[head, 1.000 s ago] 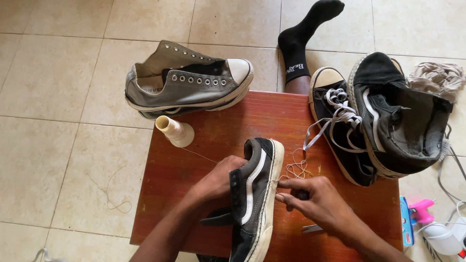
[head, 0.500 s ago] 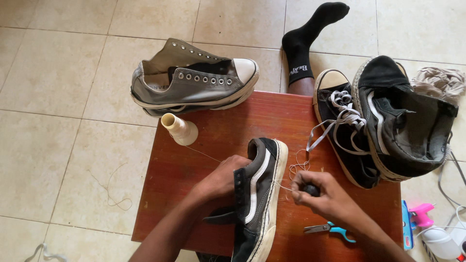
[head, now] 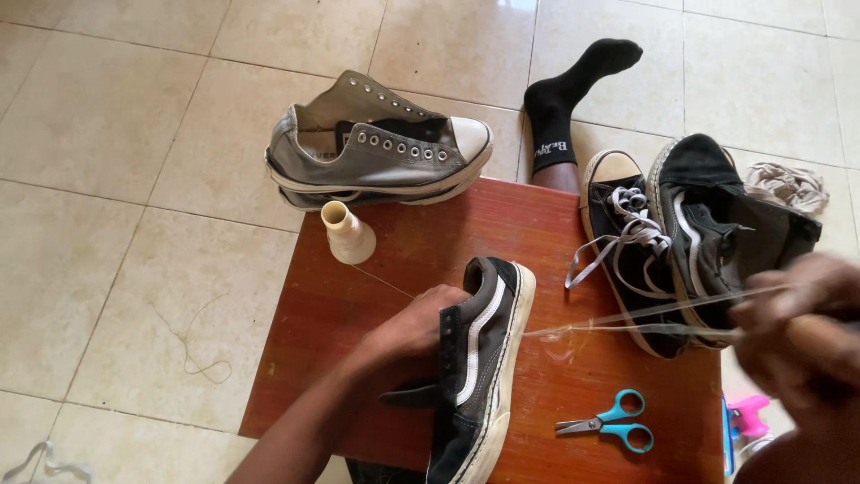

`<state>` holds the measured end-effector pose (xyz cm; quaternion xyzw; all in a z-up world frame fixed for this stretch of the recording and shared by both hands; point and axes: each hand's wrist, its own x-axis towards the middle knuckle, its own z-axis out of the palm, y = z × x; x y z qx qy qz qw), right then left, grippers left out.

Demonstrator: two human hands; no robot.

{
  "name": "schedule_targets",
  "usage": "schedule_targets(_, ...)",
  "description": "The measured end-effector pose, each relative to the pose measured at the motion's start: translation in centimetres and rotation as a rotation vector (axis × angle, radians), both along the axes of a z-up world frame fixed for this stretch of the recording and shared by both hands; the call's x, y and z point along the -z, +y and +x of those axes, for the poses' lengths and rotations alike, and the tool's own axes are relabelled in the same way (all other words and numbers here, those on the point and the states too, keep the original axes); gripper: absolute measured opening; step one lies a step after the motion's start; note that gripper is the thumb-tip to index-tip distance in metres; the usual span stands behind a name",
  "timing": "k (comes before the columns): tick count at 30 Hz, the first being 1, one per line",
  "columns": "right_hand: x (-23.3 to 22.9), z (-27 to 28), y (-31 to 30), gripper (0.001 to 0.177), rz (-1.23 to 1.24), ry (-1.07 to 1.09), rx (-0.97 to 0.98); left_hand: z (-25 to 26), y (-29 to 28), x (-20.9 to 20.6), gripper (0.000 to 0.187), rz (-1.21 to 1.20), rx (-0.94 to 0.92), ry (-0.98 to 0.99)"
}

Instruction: The person sews the side of a black sneaker by hand using a needle and white thread while sitting on the floor.

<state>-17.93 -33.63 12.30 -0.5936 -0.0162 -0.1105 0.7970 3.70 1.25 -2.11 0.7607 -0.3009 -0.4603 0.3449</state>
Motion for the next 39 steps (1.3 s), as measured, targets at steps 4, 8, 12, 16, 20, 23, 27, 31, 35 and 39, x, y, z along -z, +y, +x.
schedule_targets(4, 8.0, -5.1, -15.1, 0.028, -1.712, 0.324, 0.243, 0.0, 0.0, 0.5, 0.039, -0.006, 0.029, -0.062)
schedule_targets(8, 9.3, -4.5, -16.1, 0.043, -1.255, 0.306, 0.257, 0.5, -0.2, 3.5, 0.038, -0.035, 0.106, -0.139)
schedule_targets(12, 1.1, 1.4, -3.0, 0.041, -1.155, -0.228, 0.252, 0.6, -0.2, 4.6, 0.042, -0.057, 0.106, -0.142)
schedule_targets(16, -3.7, 5.3, 6.5, 0.117, -0.75, 0.214, 0.377, 0.1, 0.0, 0.5, 0.04, -0.031, 0.067, -0.087)
schedule_targets(20, 1.7, 5.7, 5.3, 0.088, -1.471, 0.651, 0.293, -0.3, 0.0, -3.0, 0.035, 0.048, -0.026, 0.03)
schedule_targets(23, 4.4, 4.6, 6.2, 0.057, -1.749, 0.734, 0.314, -0.3, 0.0, -3.5, 0.036, 0.028, -0.044, 0.054)
schedule_targets(27, 7.6, 2.9, 7.0, 0.011, -1.624, 0.436, 0.326, -0.3, -0.3, -3.7, 0.033, 0.088, -0.015, 0.011)
schedule_targets(31, 12.6, 3.5, 6.9, 0.017, -1.501, 0.345, 0.129, 0.1, -0.2, 0.7, 0.036, 0.067, 0.022, -0.039)
schedule_targets(35, 16.2, 4.7, 7.8, 0.017, -1.473, 0.299, 0.105, 0.2, 0.2, 1.3, 0.03, -0.075, 0.018, -0.002)
schedule_targets(39, 21.0, 4.7, 7.4, 0.015, -1.555, 0.366, 0.118, 0.7, 0.3, 3.8, 0.033, -0.188, 0.015, 0.024)
